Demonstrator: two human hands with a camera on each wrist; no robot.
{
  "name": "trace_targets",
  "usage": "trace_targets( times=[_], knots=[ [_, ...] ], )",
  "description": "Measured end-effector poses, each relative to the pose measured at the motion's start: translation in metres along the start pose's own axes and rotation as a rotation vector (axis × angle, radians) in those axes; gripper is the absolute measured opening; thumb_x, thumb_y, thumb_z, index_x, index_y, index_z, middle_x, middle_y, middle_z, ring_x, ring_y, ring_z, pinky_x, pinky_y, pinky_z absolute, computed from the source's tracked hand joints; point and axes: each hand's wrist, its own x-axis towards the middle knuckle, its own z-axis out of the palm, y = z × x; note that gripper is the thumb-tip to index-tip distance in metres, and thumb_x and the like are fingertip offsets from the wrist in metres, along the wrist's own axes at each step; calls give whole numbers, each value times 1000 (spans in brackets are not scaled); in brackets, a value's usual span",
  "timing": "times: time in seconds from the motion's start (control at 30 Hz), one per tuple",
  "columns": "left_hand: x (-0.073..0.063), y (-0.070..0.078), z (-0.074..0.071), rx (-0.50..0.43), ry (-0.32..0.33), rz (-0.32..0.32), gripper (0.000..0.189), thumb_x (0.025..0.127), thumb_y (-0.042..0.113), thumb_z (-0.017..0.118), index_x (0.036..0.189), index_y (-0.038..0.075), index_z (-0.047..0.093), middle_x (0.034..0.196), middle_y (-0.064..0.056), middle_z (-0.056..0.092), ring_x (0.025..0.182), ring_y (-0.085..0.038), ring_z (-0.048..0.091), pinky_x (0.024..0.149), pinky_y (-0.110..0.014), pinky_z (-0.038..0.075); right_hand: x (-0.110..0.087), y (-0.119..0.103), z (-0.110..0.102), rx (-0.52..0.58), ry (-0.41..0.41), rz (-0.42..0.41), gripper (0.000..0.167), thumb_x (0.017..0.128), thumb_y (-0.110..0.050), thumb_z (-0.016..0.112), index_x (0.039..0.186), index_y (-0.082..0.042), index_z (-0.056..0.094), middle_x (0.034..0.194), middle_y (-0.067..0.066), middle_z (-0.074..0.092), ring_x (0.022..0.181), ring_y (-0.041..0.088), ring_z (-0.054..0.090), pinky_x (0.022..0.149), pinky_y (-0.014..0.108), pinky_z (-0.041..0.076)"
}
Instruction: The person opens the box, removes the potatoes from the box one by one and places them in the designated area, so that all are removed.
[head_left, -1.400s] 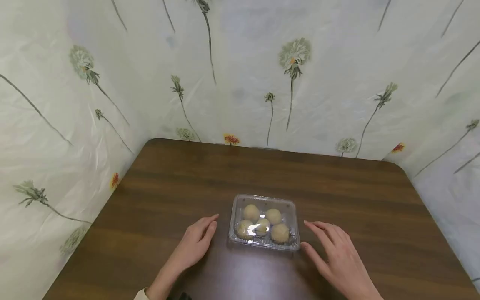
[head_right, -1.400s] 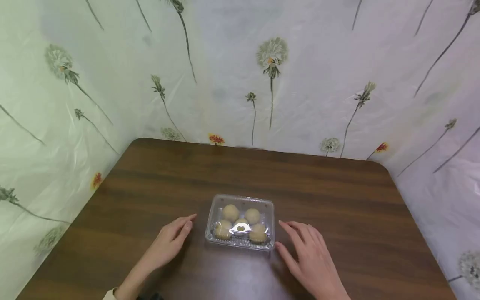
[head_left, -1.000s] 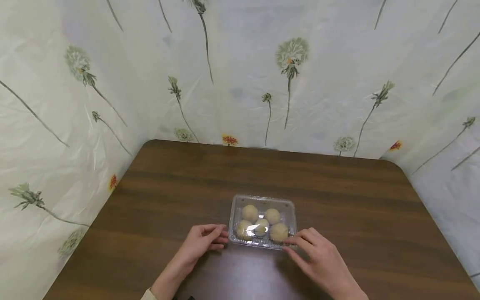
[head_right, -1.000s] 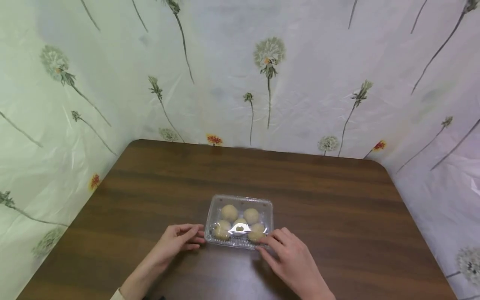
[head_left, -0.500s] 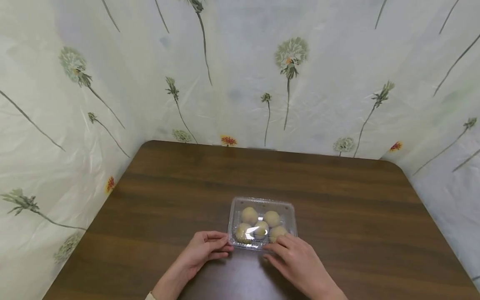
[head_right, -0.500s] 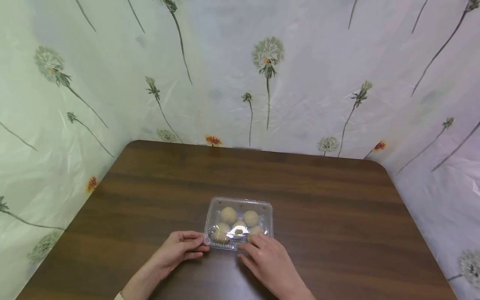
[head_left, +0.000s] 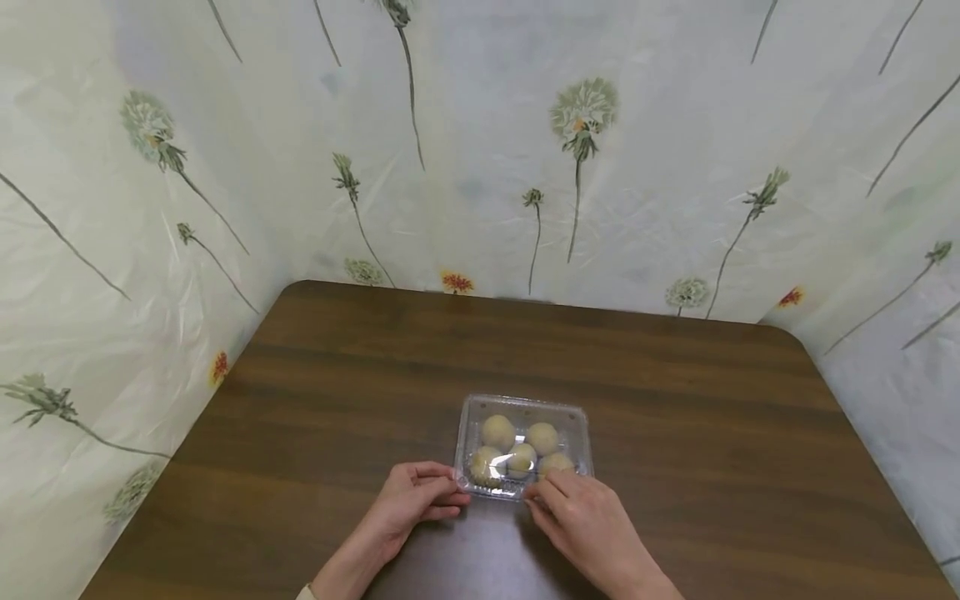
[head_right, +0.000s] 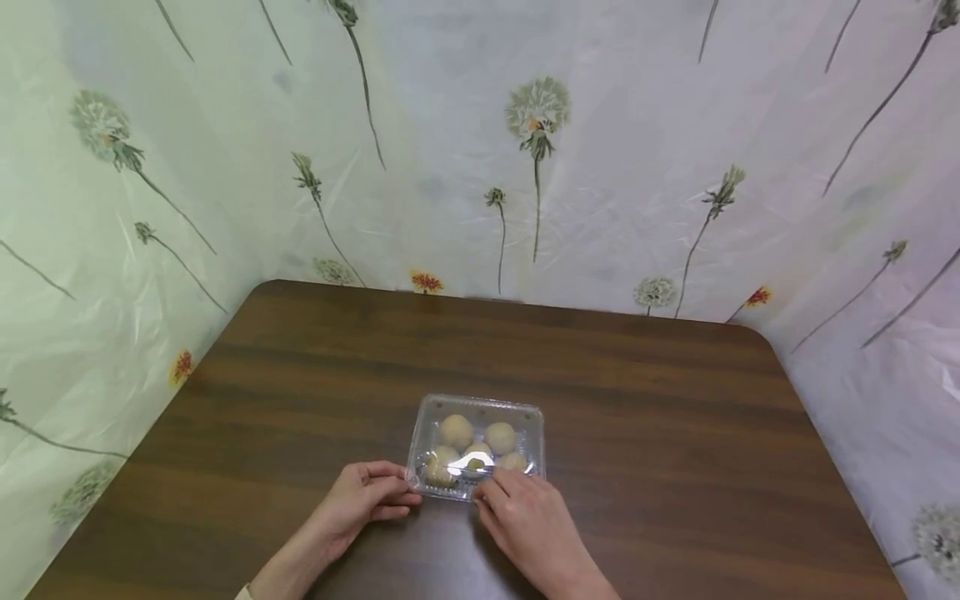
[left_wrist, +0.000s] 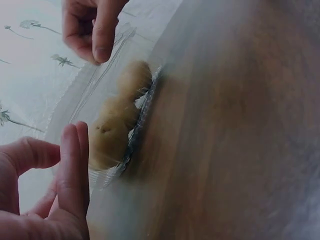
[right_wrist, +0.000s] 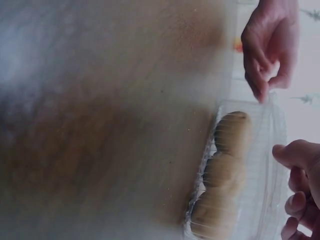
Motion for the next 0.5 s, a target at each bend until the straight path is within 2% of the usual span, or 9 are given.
trace_targets(
  times=[0.2,0.5],
  knots=[
    [1,-3,3,-5,30,26,24,92,2,61,109,-14,60,97,-21,70,87,-28,71,75,-35,60,1,1,1,15,-5,-10,14,94,-22,57,85,-16,66,78,-12,54,64,6,55,53,23,45],
    [0,-2,0,-30,6,30,25,93,1,61,110,-16,59,98,-22,69,89,-27,70,79,-36,59,0,2,3,8,-21,4,6,88,-19,62,85,-16,66,77,-12,54,62,6,54,51,23,43]
  ],
)
